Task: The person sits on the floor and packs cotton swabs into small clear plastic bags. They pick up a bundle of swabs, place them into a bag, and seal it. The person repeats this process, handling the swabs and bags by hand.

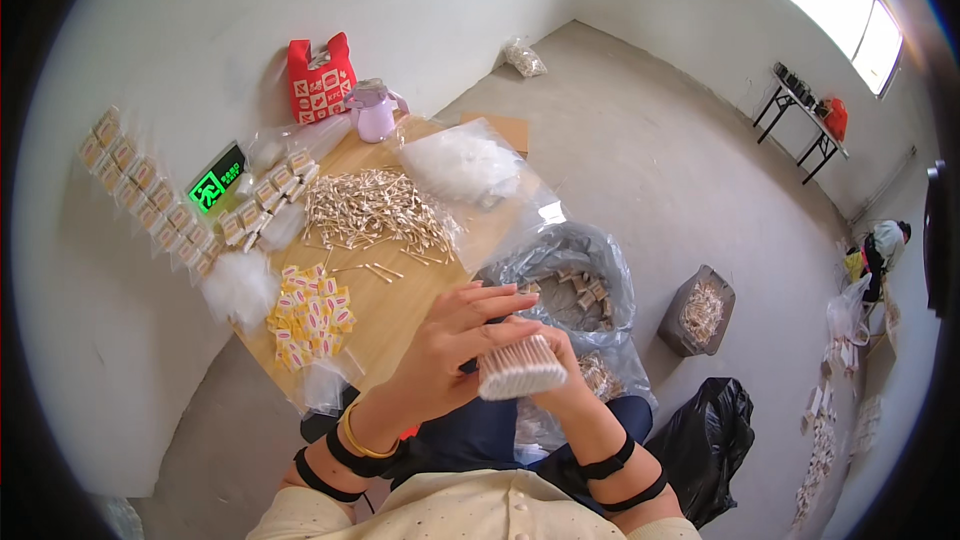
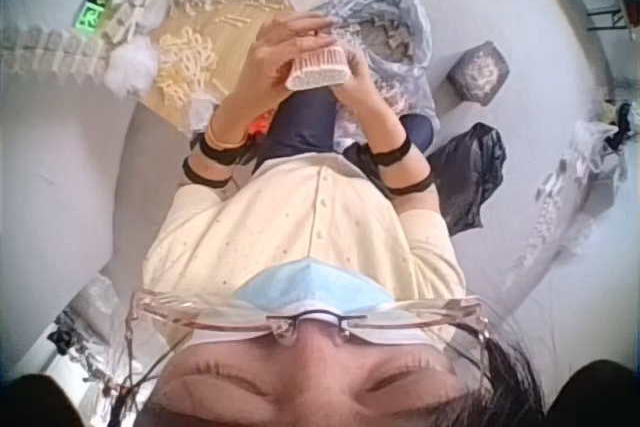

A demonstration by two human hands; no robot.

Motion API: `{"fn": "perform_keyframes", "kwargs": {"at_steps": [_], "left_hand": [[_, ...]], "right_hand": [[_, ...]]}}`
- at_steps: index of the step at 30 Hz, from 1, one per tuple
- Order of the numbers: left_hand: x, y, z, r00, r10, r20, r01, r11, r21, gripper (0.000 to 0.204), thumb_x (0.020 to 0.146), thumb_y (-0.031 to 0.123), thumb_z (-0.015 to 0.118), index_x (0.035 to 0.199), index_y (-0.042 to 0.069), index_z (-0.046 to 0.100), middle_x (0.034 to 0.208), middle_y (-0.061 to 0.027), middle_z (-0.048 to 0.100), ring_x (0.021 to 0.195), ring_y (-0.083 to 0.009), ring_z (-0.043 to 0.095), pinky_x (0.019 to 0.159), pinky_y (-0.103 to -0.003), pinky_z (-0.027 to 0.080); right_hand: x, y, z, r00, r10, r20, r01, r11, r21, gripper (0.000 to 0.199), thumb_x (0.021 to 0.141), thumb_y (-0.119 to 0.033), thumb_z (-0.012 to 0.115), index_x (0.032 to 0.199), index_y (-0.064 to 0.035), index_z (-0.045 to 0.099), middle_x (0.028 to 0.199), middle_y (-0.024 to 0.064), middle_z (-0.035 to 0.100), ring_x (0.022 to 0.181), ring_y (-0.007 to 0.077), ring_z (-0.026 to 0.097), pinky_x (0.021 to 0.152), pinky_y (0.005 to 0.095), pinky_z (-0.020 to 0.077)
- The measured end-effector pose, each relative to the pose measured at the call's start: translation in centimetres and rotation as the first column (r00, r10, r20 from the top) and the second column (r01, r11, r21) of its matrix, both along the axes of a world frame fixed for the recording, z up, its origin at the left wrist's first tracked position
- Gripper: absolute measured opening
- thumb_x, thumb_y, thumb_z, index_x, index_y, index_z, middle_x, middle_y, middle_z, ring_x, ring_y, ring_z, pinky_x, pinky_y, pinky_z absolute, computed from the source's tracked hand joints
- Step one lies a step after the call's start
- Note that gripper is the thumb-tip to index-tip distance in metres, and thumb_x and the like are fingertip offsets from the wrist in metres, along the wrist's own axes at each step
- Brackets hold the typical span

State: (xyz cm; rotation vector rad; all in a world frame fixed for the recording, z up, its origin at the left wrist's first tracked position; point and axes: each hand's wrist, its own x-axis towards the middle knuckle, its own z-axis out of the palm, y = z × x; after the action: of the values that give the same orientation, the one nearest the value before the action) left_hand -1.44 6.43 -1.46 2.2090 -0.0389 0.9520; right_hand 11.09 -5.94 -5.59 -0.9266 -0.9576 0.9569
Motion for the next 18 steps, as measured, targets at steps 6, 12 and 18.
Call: {"fn": "perform_keyframes", "kwargs": {"at_steps": [6,12,18], "left_hand": [[-1.7,-1.5,2.9,0.993,0.07,0.096,-0.084,0.984,0.155,0.039,0.068,0.022,0.085,0.105,0.018,0.072,0.109,0.0021,0.068,0.101,-0.0192,0.062,0.087,-0.035,0.043],[-2.2,-2.2,3.6,0.982,0.176,0.064,-0.184,0.969,0.165,0.038,0.067,0.019,0.085,0.103,0.018,0.073,0.097,0.0022,0.067,0.087,-0.0184,0.06,0.076,-0.034,0.043],[-1.6,-2.9,4.0,0.986,0.147,0.078,-0.16,0.966,0.204,0.035,0.068,0.015,0.085,0.101,0.016,0.072,0.093,0.0005,0.067,0.081,-0.0184,0.061,0.074,-0.032,0.043]], "right_hand": [[1.2,-0.6,0.3,0.98,-0.035,0.197,0.025,0.998,0.049,0.026,0.081,-0.004,0.075,0.105,-0.0036,0.067,0.1,0.004,0.065,0.096,0.0139,0.062,0.087,0.0289,0.0488],[2.5,-3.1,6.2,0.762,-0.308,0.57,0.239,0.951,0.195,0.045,0.071,-0.007,0.081,0.113,-0.0059,0.065,0.119,0.0105,0.059,0.115,0.0286,0.055,0.098,0.0394,0.0439],[2.6,-4.6,7.6,0.445,-0.466,0.765,0.227,0.885,0.407,0.04,0.067,-0.002,0.074,0.106,-0.0101,0.07,0.105,0.0055,0.066,0.099,0.0266,0.059,0.086,0.0372,0.0468]]}}
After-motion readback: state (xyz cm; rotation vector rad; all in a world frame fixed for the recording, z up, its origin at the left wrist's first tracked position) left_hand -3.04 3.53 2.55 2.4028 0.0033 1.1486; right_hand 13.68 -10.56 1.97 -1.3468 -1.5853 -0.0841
